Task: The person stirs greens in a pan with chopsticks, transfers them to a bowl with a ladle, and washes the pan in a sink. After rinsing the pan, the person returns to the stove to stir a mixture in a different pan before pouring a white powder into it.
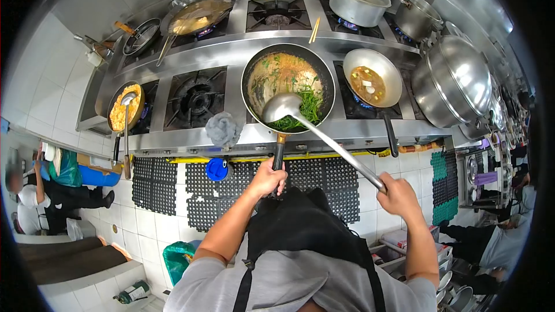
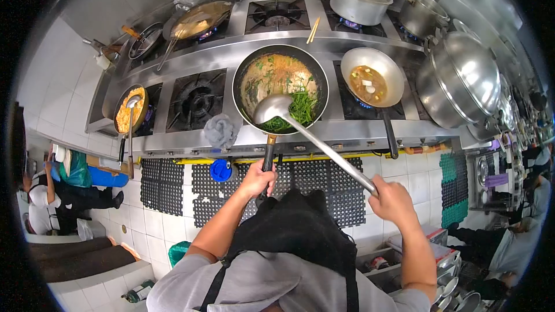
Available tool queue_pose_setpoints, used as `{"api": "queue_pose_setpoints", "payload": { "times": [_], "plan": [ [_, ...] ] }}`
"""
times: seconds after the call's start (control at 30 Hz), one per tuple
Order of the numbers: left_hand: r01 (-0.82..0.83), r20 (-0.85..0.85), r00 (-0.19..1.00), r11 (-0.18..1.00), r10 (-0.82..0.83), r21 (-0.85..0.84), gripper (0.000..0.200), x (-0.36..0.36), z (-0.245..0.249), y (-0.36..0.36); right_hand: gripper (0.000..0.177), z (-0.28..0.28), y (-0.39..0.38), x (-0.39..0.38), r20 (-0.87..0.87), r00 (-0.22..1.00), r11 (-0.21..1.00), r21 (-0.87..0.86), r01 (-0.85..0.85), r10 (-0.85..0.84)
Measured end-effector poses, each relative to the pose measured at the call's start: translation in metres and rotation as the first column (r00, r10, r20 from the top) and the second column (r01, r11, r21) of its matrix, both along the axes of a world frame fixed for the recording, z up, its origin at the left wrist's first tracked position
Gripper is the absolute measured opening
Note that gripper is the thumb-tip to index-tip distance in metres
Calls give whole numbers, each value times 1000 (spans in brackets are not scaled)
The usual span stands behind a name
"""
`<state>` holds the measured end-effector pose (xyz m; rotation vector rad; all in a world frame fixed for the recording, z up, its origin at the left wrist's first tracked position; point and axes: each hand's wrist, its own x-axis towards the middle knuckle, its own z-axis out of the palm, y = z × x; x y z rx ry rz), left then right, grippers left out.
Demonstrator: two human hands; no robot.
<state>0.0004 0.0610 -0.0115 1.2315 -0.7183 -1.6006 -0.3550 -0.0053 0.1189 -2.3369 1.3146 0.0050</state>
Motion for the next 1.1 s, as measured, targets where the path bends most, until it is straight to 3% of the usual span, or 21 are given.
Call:
{"api": "queue_pose_setpoints", "payload": {
  "times": [0.07, 0.13, 0.17, 0.23, 0.37, 0.43, 0.53, 0.57, 0.63, 0.67, 0.73, 0.77, 0.8, 0.93, 1.07, 1.1],
  "plan": [
    [-43, -97, 994, 999, 43, 6, 14, -4, -3, 5, 28, 9, 8, -5, -7, 1000, 999, -37, 2, -3],
    [-51, -106, 993, 998, 54, 33, 15, -9, -4, 4, 30, 27, 7, -5, 162, 965, 948, 275, 158, -207],
    [-66, -123, 990, 997, 69, 27, 15, -12, -5, 4, 30, 33, 4, -7, 158, 966, 948, 278, 154, -203],
    [-113, -163, 980, 993, 114, 19, 14, -22, -6, 3, 30, 45, -9, -11, 248, 826, 675, 710, 200, -505],
    [-182, -286, 942, 983, 177, 12, 14, -49, -5, -2, 22, 83, -40, -22, 135, 894, 631, 752, 189, -428],
    [-185, -344, 921, 982, 184, 29, 14, -57, 2, -11, 20, 93, -52, -26, 30, 950, 571, 805, 162, -312],
    [-192, -366, 913, 981, 181, 6, 12, -53, 11, -52, 16, 103, -82, -8, -21, 980, 681, 717, 153, -198],
    [-216, -389, 899, 976, 200, 4, 11, -49, 14, -72, 19, 106, -88, 10, -61, 986, 787, 596, 161, -155],
    [-235, -425, 883, 972, 201, -29, 10, -47, 17, -97, 18, 70, -87, 22, 35, 999, 981, 191, -41, 35],
    [-214, -389, 901, 977, 190, -20, 12, -52, 17, -91, 19, 44, -80, 18, 72, 986, 987, -62, -148, 152],
    [-220, -288, 933, 975, 214, 13, 14, -74, 5, -58, 23, 46, -56, 20, 86, 994, 998, -27, -59, 61],
    [-152, -294, 945, 988, 143, -8, 15, -75, -18, -48, 24, 48, -51, 13, 76, 997, 998, 54, -33, 29],
    [-146, -188, 971, 989, 145, 7, 14, -66, -14, -45, 26, 51, -46, 9, 59, 998, 988, 151, -4, -5],
    [-106, -252, 960, 991, 124, 83, 11, -19, -3, -59, 21, 54, -45, 13, 21, 997, 955, 289, 62, -71],
    [-77, -210, 973, 992, 97, 105, 10, -5, 9, -64, 21, 24, -65, 25, 3, 1000, 963, 268, 27, -29],
    [-90, -206, 973, 993, 103, 71, 10, -4, 13, -70, 24, 11, -64, 33, 80, 996, 991, 131, 26, -37]
  ]
}}
